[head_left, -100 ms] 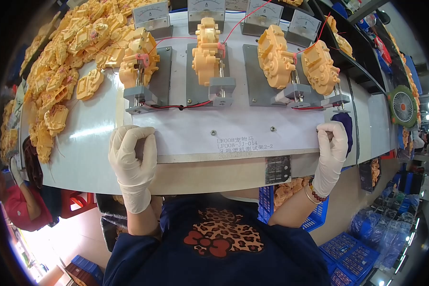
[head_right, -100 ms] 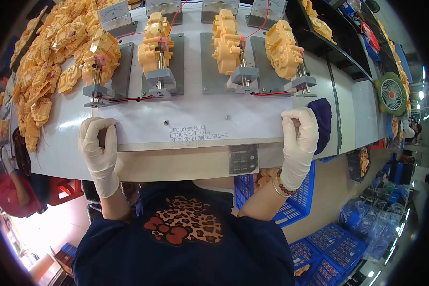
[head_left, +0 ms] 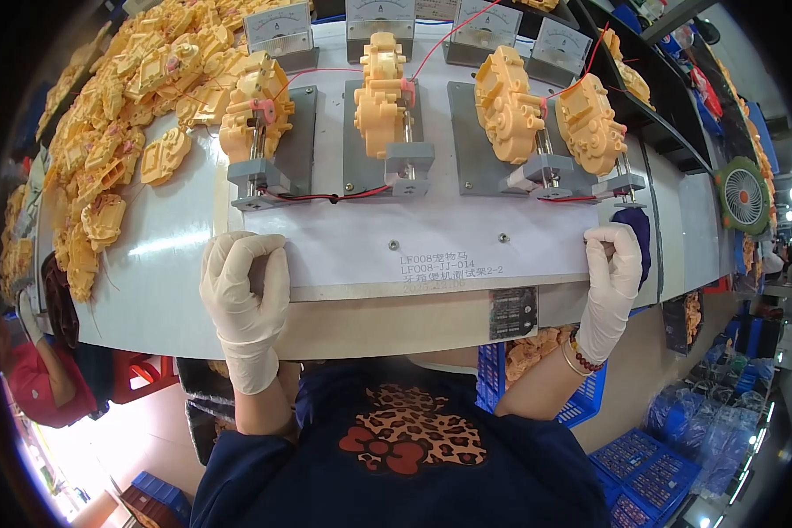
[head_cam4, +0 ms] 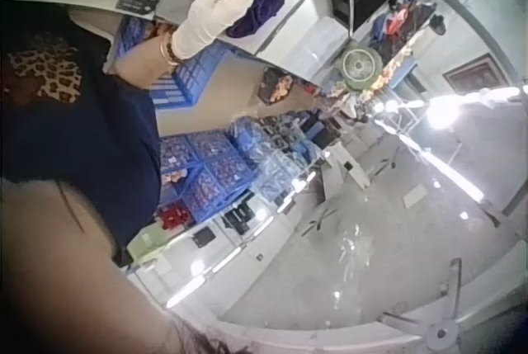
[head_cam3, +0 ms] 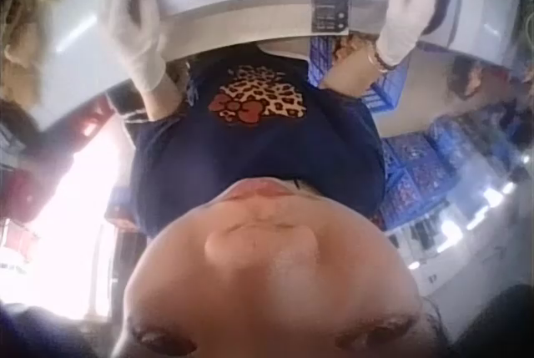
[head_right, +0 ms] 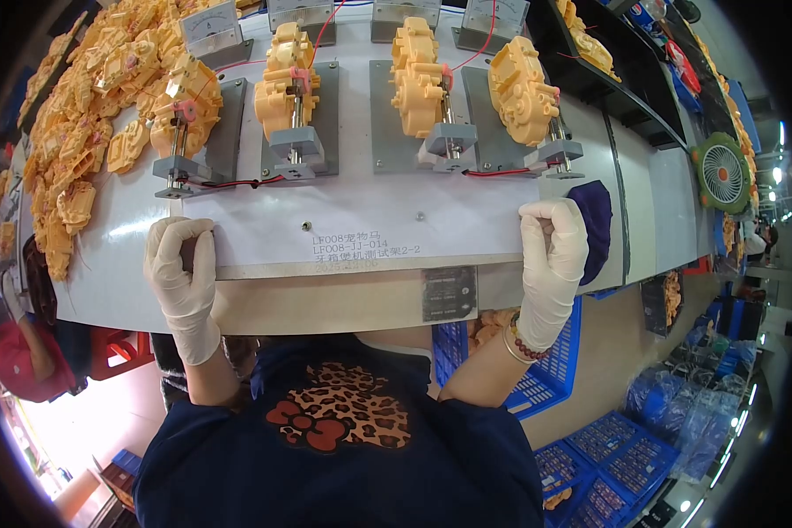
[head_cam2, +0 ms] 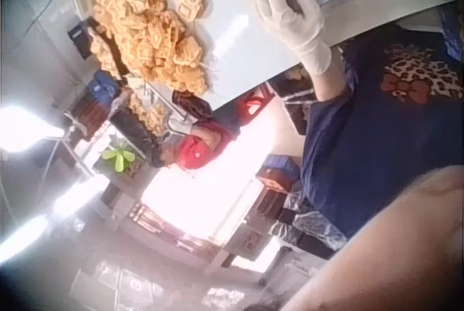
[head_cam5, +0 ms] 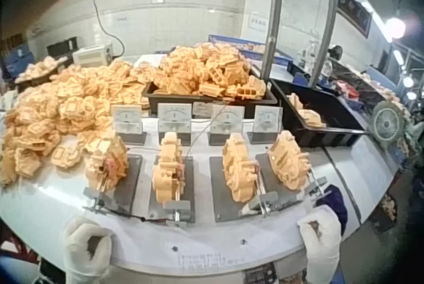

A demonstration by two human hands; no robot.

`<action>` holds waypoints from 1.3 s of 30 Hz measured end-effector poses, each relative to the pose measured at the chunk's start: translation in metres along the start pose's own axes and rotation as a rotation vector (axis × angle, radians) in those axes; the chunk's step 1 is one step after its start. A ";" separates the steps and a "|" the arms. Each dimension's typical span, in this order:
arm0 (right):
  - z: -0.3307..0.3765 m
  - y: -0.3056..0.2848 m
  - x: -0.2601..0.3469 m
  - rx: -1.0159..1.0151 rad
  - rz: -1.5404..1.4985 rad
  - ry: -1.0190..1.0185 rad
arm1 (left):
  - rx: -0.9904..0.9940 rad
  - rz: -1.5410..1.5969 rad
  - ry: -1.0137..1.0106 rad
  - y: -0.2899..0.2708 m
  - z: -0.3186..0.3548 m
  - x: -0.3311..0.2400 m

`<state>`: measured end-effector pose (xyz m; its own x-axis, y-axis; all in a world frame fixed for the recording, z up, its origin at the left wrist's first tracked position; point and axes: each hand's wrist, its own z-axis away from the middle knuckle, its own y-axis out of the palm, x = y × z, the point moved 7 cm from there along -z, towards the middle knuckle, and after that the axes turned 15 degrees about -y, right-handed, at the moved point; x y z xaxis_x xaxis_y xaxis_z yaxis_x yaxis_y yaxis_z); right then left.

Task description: The person tests or assembles yellow plastic toy components by hand using a benchtop fixture with gauges.

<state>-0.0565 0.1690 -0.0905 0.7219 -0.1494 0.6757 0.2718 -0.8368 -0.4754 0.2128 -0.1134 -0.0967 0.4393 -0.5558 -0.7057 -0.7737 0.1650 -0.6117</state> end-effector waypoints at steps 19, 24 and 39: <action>-0.001 -0.001 0.002 0.004 0.055 -0.016 | -0.002 -0.005 -0.004 0.000 0.000 -0.001; 0.000 -0.001 0.000 0.007 0.054 -0.023 | -0.001 0.007 -0.010 0.001 0.001 0.000; 0.000 -0.001 0.000 0.014 0.064 -0.026 | -0.004 0.004 -0.006 0.000 0.001 0.000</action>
<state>-0.0568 0.1704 -0.0903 0.7545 -0.1879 0.6289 0.2336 -0.8185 -0.5249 0.2134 -0.1128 -0.0970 0.4392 -0.5506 -0.7099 -0.7772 0.1635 -0.6077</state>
